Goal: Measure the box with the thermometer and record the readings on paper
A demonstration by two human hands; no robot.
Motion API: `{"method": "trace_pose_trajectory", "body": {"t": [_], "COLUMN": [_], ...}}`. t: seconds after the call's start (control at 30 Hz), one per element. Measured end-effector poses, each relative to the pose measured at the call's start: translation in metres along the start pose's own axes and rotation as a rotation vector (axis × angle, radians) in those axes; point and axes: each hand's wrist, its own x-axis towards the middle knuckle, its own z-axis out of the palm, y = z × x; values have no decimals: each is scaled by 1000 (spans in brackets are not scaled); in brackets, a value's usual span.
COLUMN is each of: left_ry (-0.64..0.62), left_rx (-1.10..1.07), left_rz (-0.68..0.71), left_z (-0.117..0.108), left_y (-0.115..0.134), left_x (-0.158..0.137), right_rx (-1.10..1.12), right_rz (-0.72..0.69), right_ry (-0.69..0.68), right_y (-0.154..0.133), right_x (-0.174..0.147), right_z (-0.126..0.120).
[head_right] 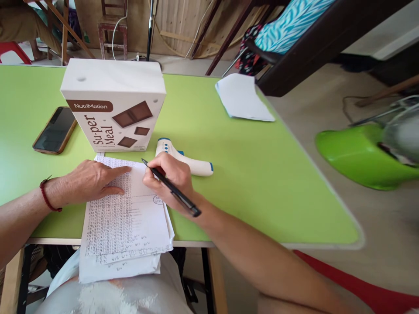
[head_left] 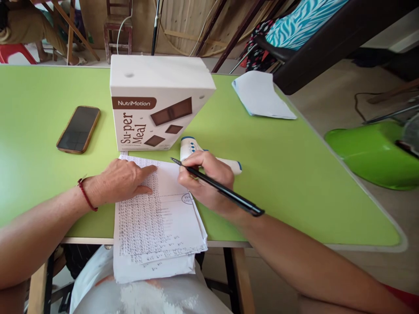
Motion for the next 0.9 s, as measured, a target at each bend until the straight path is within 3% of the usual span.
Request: {"method": "trace_pose_trajectory", "body": {"t": [0.07,0.13,0.2,0.3,0.37,0.43,0.53,0.63,0.7,0.8,0.9], "left_ry": [10,101,350,901,1115,1118,1017,917,885,873,916], "left_rx": [-38,-125,-257,-392,-413,-434,-525,-724,-801,-837,-885], "left_rz": [6,0,-66,-260,-334,-324,-256,-125,-79,-81,-113], "left_z": [1,2,1,-3,-5,-2,10,26,33,38,35], "left_y": [-1,-4,-11,-26,-38,-50,-63,-69,-72,-75,-75], "left_x": [0,-1,-3,-5,-4,0,12,24,29,32,31], "right_rx": [-84,-158,-244,-330,-329,-309,-222,-218,-357,-485,-443], "right_rz": [-103,-167,-222,-296,-329,-369,-394,-262,-128,71,209], "right_ry": [-43,-114,-203,-366,-451,-495,-460,-311,-265,-404,-537], "right_y": [-2,-3,-5,-8,-10,-10,-4,17,37,62,70], "right_x": [1,0,-2,-8,-12,-14,-10,-1,5,10,13], "right_z": [-8,-16,-22,-23,-20,-16,-17,-29,-38,-47,-49]}}
